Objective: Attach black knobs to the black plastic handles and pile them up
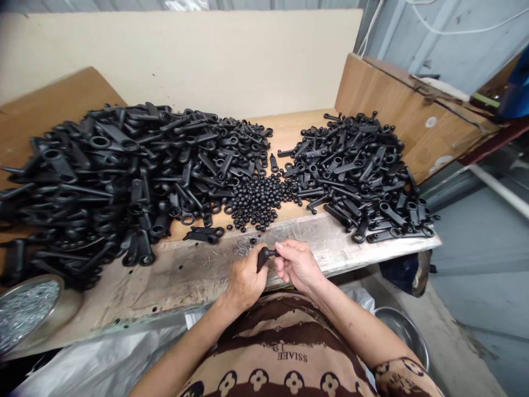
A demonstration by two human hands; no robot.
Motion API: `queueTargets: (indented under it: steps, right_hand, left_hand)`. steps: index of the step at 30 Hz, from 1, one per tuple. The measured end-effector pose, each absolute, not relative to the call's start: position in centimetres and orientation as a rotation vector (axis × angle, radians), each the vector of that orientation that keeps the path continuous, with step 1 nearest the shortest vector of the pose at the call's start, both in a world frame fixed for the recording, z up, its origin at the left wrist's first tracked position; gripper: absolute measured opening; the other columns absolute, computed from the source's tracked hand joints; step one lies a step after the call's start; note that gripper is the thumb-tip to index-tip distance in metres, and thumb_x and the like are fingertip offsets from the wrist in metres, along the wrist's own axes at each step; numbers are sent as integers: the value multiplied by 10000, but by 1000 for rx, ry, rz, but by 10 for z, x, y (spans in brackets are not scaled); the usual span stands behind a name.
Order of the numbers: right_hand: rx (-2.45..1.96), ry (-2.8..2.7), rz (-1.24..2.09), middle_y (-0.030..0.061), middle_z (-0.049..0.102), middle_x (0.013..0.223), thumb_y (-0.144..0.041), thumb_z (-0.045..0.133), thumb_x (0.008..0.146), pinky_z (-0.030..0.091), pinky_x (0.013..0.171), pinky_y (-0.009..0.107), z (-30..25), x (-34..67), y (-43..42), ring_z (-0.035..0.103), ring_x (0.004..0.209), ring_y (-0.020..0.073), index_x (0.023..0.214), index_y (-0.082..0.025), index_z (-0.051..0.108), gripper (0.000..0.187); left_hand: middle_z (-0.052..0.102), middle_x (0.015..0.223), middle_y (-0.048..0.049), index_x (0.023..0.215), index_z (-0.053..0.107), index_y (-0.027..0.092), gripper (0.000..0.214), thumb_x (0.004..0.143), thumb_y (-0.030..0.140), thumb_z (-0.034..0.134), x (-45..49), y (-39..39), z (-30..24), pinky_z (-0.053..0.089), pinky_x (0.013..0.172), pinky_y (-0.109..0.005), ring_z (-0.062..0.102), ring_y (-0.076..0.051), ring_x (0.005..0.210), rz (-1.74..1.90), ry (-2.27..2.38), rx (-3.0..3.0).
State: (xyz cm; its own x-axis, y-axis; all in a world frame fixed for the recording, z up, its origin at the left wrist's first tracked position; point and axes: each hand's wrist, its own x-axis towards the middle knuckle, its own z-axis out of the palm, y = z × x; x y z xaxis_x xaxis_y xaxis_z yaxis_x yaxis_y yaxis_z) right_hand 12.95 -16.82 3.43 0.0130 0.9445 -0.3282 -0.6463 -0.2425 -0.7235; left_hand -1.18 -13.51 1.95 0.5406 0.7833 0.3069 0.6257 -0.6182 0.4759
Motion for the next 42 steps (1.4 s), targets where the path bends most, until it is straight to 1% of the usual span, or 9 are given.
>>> queueTargets:
  steps: [4,7,12,16,19,23,28,37,42]
  right_hand:
    - [-950,-408,1580,-33,524,396,-354,685,701,279,246,135,37,129,-173,433,287,73,684,-128,570,254]
    - [-979,-422,1467,-32,537,424,-341,688,698,294,262,132,40,126,-177,435,308,64,669,-134,574,238]
    - [-1019,-577,1256,-22,564,463,-283,675,717,340,312,139,41,123,-177,463,363,65,674,-134,614,166]
    - [-1025,-646,1247,-3,604,538,-257,673,719,402,384,158,38,129,-174,516,450,80,791,-145,675,134]
    - [-1045,-689,1188,-3,619,586,-224,698,693,434,429,182,36,139,-174,531,494,93,910,-171,682,225]
    - [-1053,-728,1126,10,637,648,-207,702,684,448,440,214,37,151,-180,548,507,111,935,-187,671,254]
    - [-996,-749,1161,35,663,695,-207,696,692,483,458,245,41,150,-186,581,533,135,946,-186,671,256]
    - [-930,-698,1150,28,649,604,-229,682,709,474,388,217,47,142,-187,578,473,129,871,-183,696,170]
    - [-953,-693,1153,18,613,538,-276,670,725,448,341,202,48,139,-189,550,426,118,827,-165,696,153]
  left_hand:
    - [685,770,-99,1081,507,130,336,750,136,449,-11,-135,16,483,609,-278,649,-208,656,783,1177,2632]
    - [683,772,-103,1082,509,125,338,747,151,469,-8,-136,14,477,610,-274,645,-207,653,812,1205,2630]
    - [650,733,-27,985,533,175,222,787,167,432,1,-137,16,459,610,-238,609,-151,643,797,1182,2204]
    - [573,672,23,824,551,185,159,723,132,440,9,-135,22,439,604,-221,541,-120,626,845,1152,1832]
    - [496,596,42,818,560,176,173,680,138,462,11,-133,29,415,561,-220,489,-112,567,835,1147,1660]
    - [457,578,50,832,568,180,169,686,157,485,11,-137,41,390,538,-214,457,-103,540,769,1095,1610]
    - [544,670,39,821,558,201,132,739,146,470,15,-145,53,399,596,-204,497,-104,620,800,959,1705]
    - [594,705,49,855,518,210,136,790,114,447,18,-152,56,417,660,-187,547,-92,657,846,878,1753]
    - [616,749,18,910,517,204,123,836,174,423,12,-153,53,423,688,-213,578,-114,705,841,904,1847]
